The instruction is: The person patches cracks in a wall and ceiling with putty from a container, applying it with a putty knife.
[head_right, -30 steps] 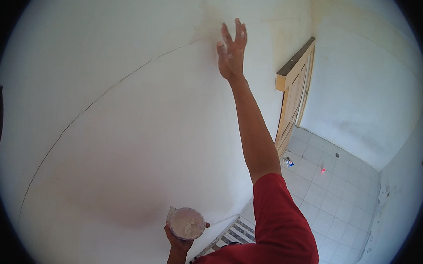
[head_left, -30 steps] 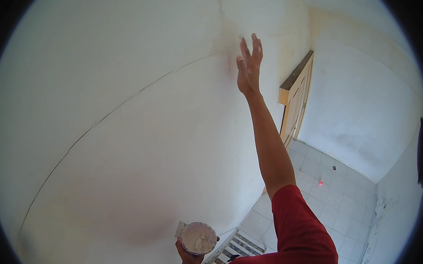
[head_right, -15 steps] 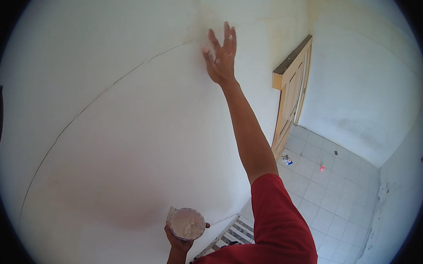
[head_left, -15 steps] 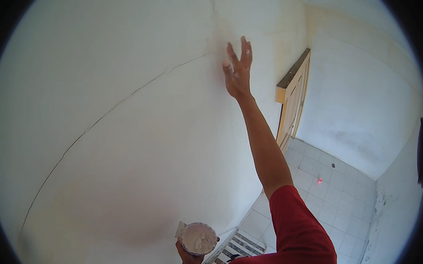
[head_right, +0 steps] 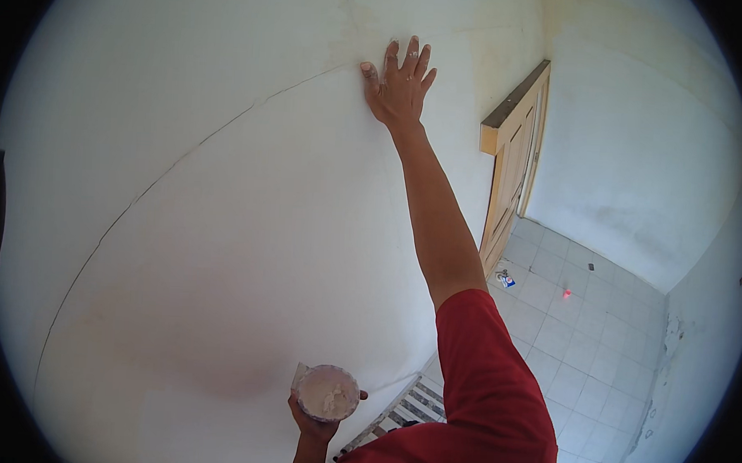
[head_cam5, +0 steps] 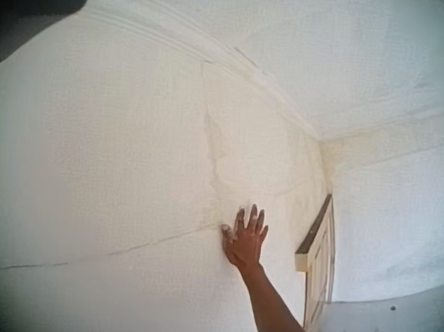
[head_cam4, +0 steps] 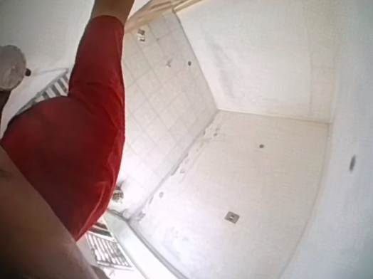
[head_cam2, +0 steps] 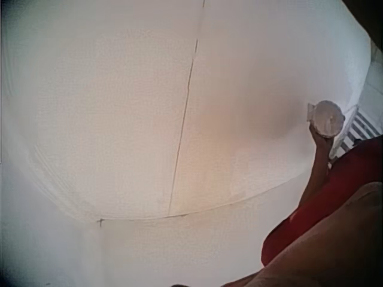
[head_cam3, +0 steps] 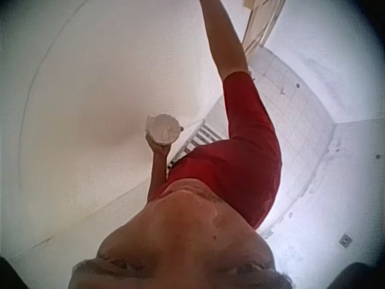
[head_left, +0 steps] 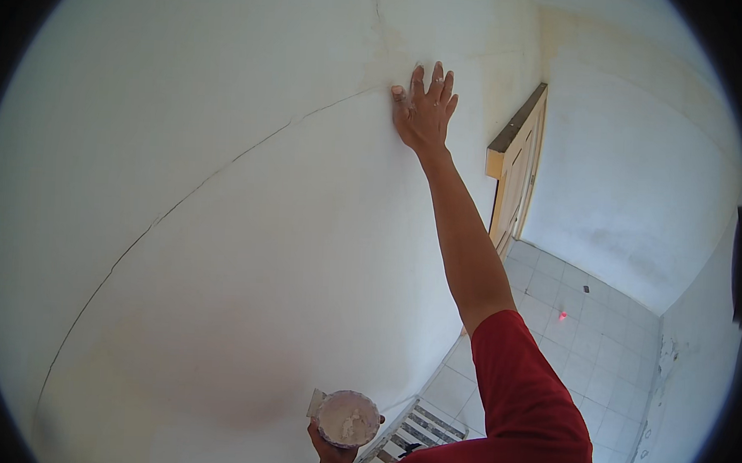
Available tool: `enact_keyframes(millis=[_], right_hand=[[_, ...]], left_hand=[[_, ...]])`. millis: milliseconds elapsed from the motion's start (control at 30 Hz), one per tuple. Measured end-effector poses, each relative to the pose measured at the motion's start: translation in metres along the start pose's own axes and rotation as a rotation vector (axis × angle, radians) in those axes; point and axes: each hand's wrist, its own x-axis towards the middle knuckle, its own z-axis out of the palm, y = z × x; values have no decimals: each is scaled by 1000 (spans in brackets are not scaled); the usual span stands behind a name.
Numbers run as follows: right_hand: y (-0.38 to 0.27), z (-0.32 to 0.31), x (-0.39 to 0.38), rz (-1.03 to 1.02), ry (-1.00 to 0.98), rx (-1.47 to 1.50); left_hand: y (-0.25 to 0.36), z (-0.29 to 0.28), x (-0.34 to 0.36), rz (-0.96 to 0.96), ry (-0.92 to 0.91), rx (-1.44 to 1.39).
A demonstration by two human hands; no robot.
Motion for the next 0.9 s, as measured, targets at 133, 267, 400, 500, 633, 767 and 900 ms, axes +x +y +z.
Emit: enact_keyframes(millis=[133, 267, 400, 500, 633, 767, 900], right_hand=[[0, -12, 1, -145, 39, -243], [-16, -27, -7, -298, 43, -352], [-23, -44, -9, -307, 31, -206], [2, -32, 3, -104, 31, -91], [8, -12, 6, 67, -42, 100], [7, -4, -21, -141, -63, 275], [26, -4, -25, 100, -18, 297]], left_hand=[[-2, -12, 5, -38, -23, -15], [1, -10, 2, -45, -33, -4], [6, -7, 1, -46, -47, 14], [2, 9, -2, -27, -3, 30], [2, 14, -4, -5, 53, 15], [3, 13, -3, 39, 32, 21], [3, 22, -2, 2, 5, 32]])
